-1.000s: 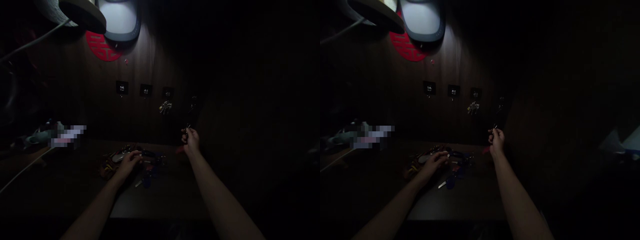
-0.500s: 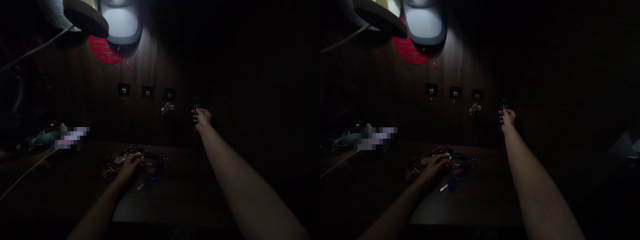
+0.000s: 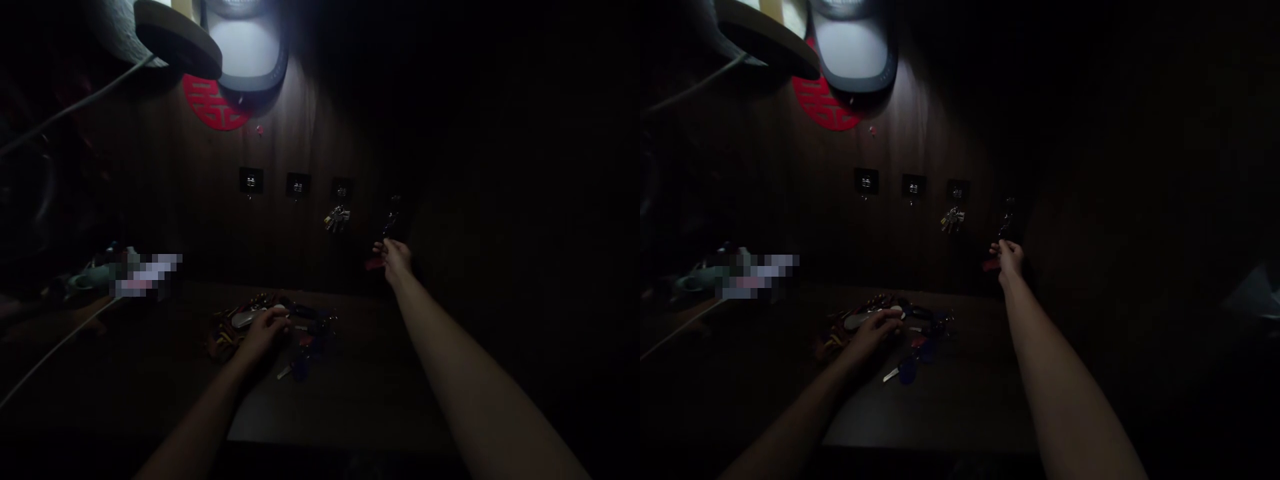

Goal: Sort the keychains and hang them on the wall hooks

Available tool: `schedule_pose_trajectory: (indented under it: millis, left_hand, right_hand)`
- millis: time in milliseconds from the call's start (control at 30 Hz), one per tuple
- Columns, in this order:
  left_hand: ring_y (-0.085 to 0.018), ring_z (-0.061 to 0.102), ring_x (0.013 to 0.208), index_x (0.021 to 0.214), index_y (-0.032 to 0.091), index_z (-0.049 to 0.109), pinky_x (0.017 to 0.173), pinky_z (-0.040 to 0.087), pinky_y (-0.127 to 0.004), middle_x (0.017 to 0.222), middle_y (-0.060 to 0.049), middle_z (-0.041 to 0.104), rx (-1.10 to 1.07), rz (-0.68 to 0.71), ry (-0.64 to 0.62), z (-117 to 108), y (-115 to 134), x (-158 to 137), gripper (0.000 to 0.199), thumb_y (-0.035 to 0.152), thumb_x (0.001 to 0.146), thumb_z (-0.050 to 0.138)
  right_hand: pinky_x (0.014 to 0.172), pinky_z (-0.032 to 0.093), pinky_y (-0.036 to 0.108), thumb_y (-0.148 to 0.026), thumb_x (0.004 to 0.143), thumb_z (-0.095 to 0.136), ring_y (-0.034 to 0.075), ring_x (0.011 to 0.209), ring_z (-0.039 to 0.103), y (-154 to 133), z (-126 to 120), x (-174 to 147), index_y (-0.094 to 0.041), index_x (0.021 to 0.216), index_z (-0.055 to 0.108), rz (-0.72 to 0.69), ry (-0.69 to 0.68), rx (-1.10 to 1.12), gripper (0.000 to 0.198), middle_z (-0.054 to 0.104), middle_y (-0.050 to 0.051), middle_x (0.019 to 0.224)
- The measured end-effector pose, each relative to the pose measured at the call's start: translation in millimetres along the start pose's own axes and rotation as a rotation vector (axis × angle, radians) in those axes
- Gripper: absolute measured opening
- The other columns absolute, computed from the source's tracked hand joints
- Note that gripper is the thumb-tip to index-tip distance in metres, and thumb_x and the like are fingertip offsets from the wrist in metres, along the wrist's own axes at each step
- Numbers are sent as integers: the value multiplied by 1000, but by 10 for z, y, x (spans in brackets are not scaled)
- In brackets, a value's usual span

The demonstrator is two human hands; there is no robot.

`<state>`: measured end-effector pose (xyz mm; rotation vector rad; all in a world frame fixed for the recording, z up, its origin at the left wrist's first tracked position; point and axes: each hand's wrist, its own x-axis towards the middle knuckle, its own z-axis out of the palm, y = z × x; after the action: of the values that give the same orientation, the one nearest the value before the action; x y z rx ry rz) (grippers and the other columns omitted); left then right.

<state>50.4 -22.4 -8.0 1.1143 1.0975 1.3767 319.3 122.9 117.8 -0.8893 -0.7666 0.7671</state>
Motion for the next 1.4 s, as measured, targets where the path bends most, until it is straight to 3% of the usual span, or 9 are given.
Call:
schedule_pose_trajectory:
  millis: [200, 600, 900, 1167, 1400]
  left_hand:
    - [-13, 60, 68, 86, 17, 64, 67, 45, -24, 76, -1, 67, 49, 14, -5, -4, -12, 18, 21, 26, 66, 63]
    - [-12, 59, 69, 89, 17, 63, 66, 44, -23, 78, -1, 66, 63, 18, -27, 3, 9, -29, 24, 27, 68, 63]
    - [-13, 59, 71, 88, 17, 63, 67, 44, -24, 79, -1, 66, 86, 52, -43, -13, -47, 7, 21, 27, 69, 62]
    - [-13, 58, 68, 86, 17, 62, 67, 44, -24, 78, -1, 65, 104, 81, -52, 13, -35, -26, 20, 26, 69, 61]
    - [-15, 59, 71, 88, 18, 62, 68, 44, -26, 79, -1, 64, 252, 166, -59, 9, -76, -4, 18, 25, 72, 56]
  right_hand:
    - [45, 42, 17, -21, 65, 66, 9, 50, 59, 277, -164, -150, -22, 78, 49, -22, -9, 39, 21, 62, -7, 57]
    - [50, 41, 17, -20, 62, 63, 10, 59, 64, 625, -390, -630, -23, 84, 52, 123, -43, 72, 25, 67, -5, 64]
    - [42, 34, 17, -27, 58, 68, 11, 54, 62, 865, -492, -992, -20, 81, 59, 118, -106, 0, 26, 66, -3, 63]
    - [53, 42, 24, -28, 57, 69, 12, 51, 57, 835, -416, -1216, -20, 68, 64, 49, -372, -229, 15, 64, -3, 56]
    - [78, 40, 35, -19, 66, 61, 18, 77, 58, 796, -337, -1454, -25, 68, 68, -287, -753, -531, 10, 66, -1, 74]
